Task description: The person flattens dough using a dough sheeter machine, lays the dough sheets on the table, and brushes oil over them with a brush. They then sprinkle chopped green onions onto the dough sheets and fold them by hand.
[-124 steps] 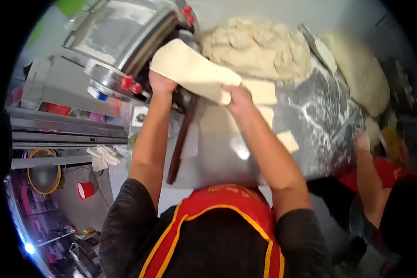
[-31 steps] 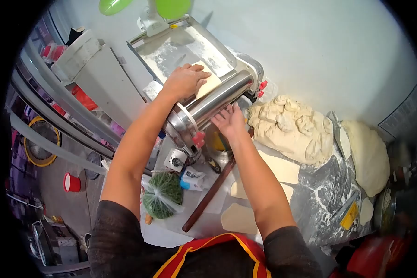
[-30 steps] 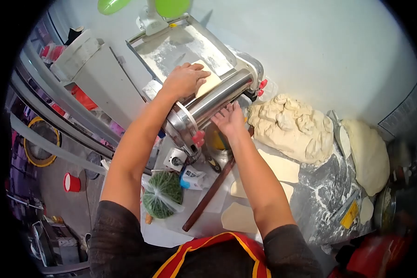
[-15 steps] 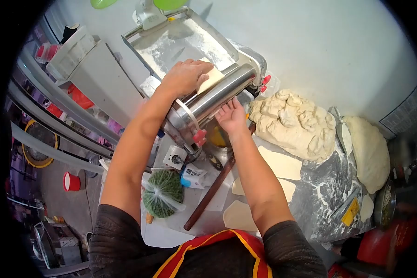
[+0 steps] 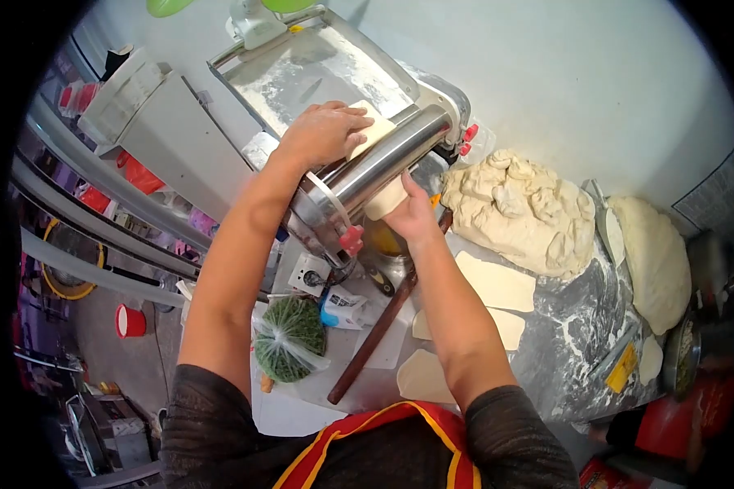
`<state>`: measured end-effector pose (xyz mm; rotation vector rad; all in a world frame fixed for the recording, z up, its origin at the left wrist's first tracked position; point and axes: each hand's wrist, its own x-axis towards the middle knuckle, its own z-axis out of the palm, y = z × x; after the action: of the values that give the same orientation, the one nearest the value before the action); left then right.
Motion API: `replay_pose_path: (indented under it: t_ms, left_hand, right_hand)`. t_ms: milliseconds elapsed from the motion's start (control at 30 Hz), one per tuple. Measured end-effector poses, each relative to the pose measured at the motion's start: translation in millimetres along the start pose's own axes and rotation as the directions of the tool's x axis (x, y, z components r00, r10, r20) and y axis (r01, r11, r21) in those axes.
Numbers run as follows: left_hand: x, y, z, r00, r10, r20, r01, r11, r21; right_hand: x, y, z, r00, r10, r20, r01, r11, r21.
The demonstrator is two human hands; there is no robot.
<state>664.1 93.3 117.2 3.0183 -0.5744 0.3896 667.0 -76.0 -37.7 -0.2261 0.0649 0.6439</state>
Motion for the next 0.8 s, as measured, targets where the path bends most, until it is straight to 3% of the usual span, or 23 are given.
replay_pose_path:
  t_ms: [300, 400, 500, 800]
  left_hand:
    - [1.8, -1.1, 3.2, 0.999, 0.036, 0.012, -0.036, 0.999, -0.039]
    - [1.8, -1.4, 4.9, 1.000, 0.026, 0.004, -0.026, 0.999, -0.037]
    - [3.1, -1.5, 4.7, 0.999, 0.016, 0.028, -0.015, 1.000, -0.007]
    - [7.3, -4.0, 8.3, 0.998, 0.029, 0.064, -0.026, 0.999, -0.043]
  right_hand:
    - [-13.4, -16.0, -35.3, 0.998, -0.036, -0.059, 0.019, 0.964, -0.266]
    - [-15.1, -14.4, -47.9, 0.988, -0.090, -0.128, 0.054, 0.963, -0.265]
    - [-21.1, -15.6, -55.3, 0.990, -0.031, -0.140, 0.002, 0.980, -0.201]
    - [-45.6, -11.6, -67.3, 0.985, -0.115, -0.132, 0.082, 0.968, -0.237]
